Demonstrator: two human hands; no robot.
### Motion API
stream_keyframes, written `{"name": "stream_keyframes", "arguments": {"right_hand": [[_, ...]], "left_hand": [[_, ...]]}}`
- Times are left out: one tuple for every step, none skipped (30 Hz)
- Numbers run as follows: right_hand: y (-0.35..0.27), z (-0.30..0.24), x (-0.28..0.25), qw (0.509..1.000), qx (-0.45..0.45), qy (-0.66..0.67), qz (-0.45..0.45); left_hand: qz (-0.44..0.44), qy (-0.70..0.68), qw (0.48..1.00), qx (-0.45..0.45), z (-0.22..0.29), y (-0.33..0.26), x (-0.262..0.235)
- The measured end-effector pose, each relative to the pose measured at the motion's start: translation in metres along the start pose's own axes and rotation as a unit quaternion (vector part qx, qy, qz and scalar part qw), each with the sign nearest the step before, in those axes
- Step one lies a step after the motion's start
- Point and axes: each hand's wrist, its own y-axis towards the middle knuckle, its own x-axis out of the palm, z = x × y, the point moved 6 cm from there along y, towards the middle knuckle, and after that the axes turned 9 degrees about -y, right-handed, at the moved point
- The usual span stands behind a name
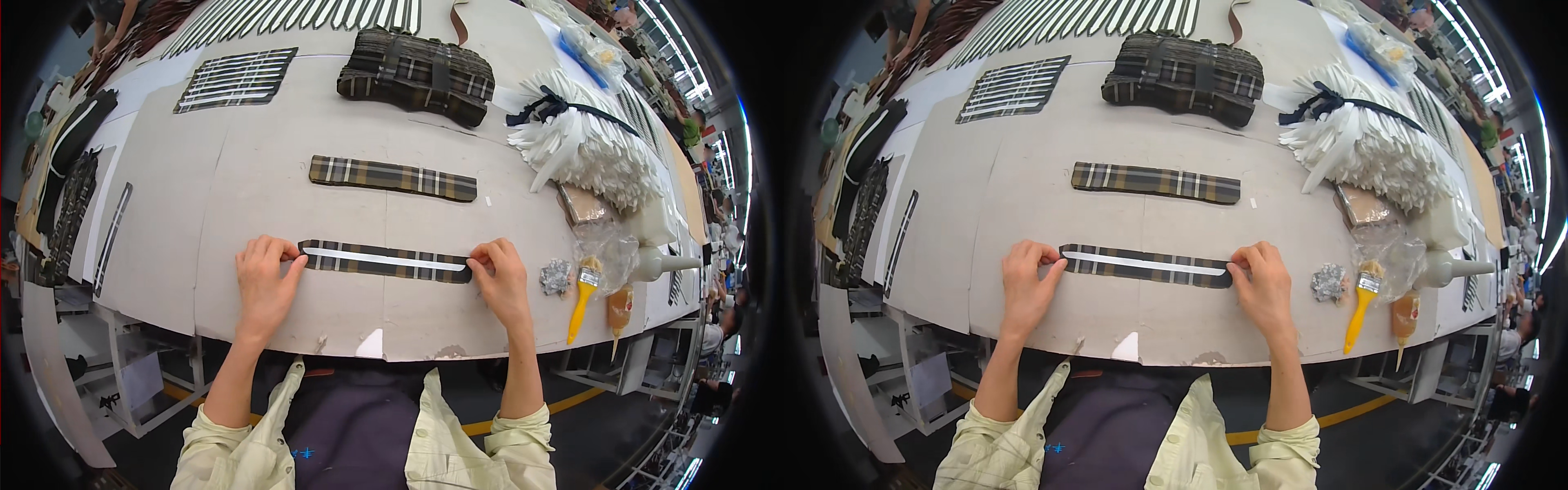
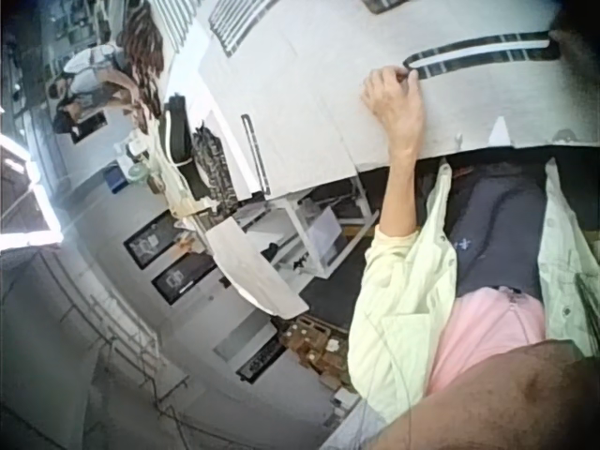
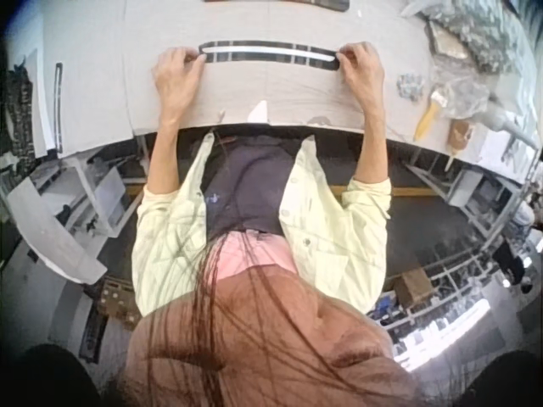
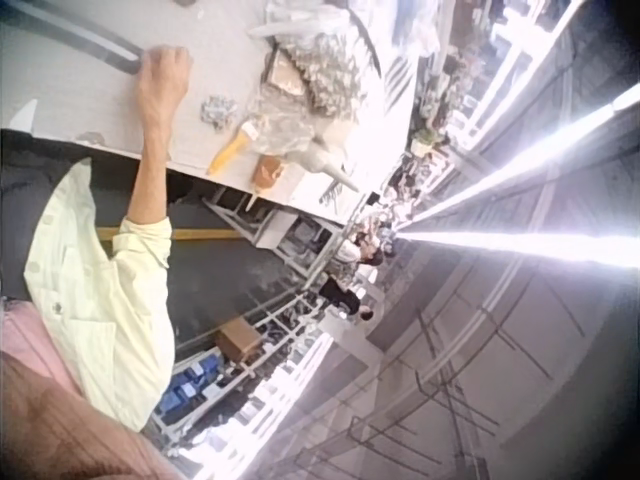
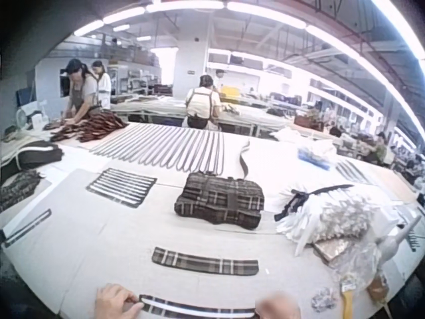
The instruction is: The person applies glue from a squeeze bottle onto plaid fabric strips and presses white ribbons onto them. They repeat this process for multiple strips, smoothing the ribbons and stacking the finished pieces on the table.
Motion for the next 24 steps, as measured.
{"name": "stream_keyframes", "arguments": {"right_hand": [[0.001,0.0,0.001,1.0,-0.006,-0.017,-0.009],[0.002,-0.001,0.001,0.999,-0.014,-0.021,-0.025],[0.003,-0.001,0.002,0.999,-0.023,-0.026,-0.042],[0.004,-0.001,0.002,0.997,-0.032,-0.031,-0.058],[0.004,-0.001,0.002,0.997,-0.029,-0.02,-0.062],[0.006,-0.001,0.004,0.997,-0.028,-0.007,-0.067],[0.009,-0.003,0.005,0.997,-0.027,0.006,-0.072],[0.012,-0.005,0.004,0.997,-0.023,0.04,-0.057],[0.015,-0.012,0.003,0.996,-0.022,0.076,-0.041],[0.022,-0.022,0.004,0.993,-0.023,0.117,-0.025],[0.031,-0.035,0.006,0.988,-0.024,0.153,-0.014],[0.044,-0.05,0.014,0.985,-0.029,0.171,-0.017],[0.058,-0.067,0.02,0.982,-0.033,0.185,-0.019],[0.072,-0.084,0.029,0.979,-0.037,0.199,-0.023],[0.089,-0.101,0.042,0.977,-0.053,0.204,-0.024],[0.107,-0.12,0.052,0.977,-0.076,0.2,-0.018],[0.126,-0.136,0.068,0.974,-0.08,0.211,-0.025],[0.146,-0.151,0.086,0.971,-0.085,0.221,-0.033],[0.166,-0.164,0.105,0.968,-0.086,0.23,-0.047],[0.187,-0.176,0.122,0.965,-0.087,0.239,-0.06],[0.206,-0.187,0.138,0.965,-0.087,0.241,-0.051],[0.223,-0.197,0.154,0.966,-0.084,0.242,-0.043],[0.239,-0.205,0.166,0.965,-0.083,0.247,-0.031],[0.254,-0.207,0.18,0.966,-0.072,0.248,-0.028]], "left_hand": [[-0.005,-0.004,1.0,0.0,0.0,0.0,0.0],[-0.005,-0.005,1.0,0.002,0.001,0.001,0.0],[-0.003,-0.007,1.0,0.003,0.002,0.001,0.0],[-0.002,-0.009,1.0,0.003,0.002,0.001,-0.001],[0.001,-0.054,0.998,-0.018,-0.001,0.0,-0.002],[0.005,-0.098,0.994,-0.041,-0.006,0.0,-0.004],[0.01,-0.142,0.988,-0.064,-0.012,0.001,-0.007],[0.017,-0.214,0.972,-0.095,-0.02,0.003,-0.009],[0.03,-0.285,0.95,-0.122,-0.029,0.005,-0.014],[0.044,-0.349,0.925,-0.145,-0.04,0.008,-0.022],[0.049,-0.374,0.912,-0.161,-0.052,0.012,-0.031],[0.056,-0.396,0.9,-0.175,-0.066,0.019,-0.041],[0.06,-0.422,0.885,-0.188,-0.08,0.028,-0.049],[0.086,-0.427,0.881,-0.187,-0.095,0.037,-0.064],[0.11,-0.436,0.874,-0.184,-0.113,0.047,-0.078],[0.131,-0.447,0.866,-0.181,-0.131,0.058,-0.09],[0.152,-0.438,0.869,-0.175,-0.151,0.071,-0.104],[0.173,-0.429,0.868,-0.182,-0.173,0.082,-0.116],[0.192,-0.421,0.867,-0.186,-0.191,0.095,-0.128],[0.21,-0.414,0.866,-0.188,-0.208,0.11,-0.14],[0.218,-0.409,0.865,-0.193,-0.224,0.125,-0.148],[0.225,-0.404,0.864,-0.201,-0.241,0.139,-0.153],[0.231,-0.398,0.863,-0.207,-0.256,0.154,-0.158],[0.234,-0.397,0.863,-0.207,-0.271,0.171,-0.158]]}}
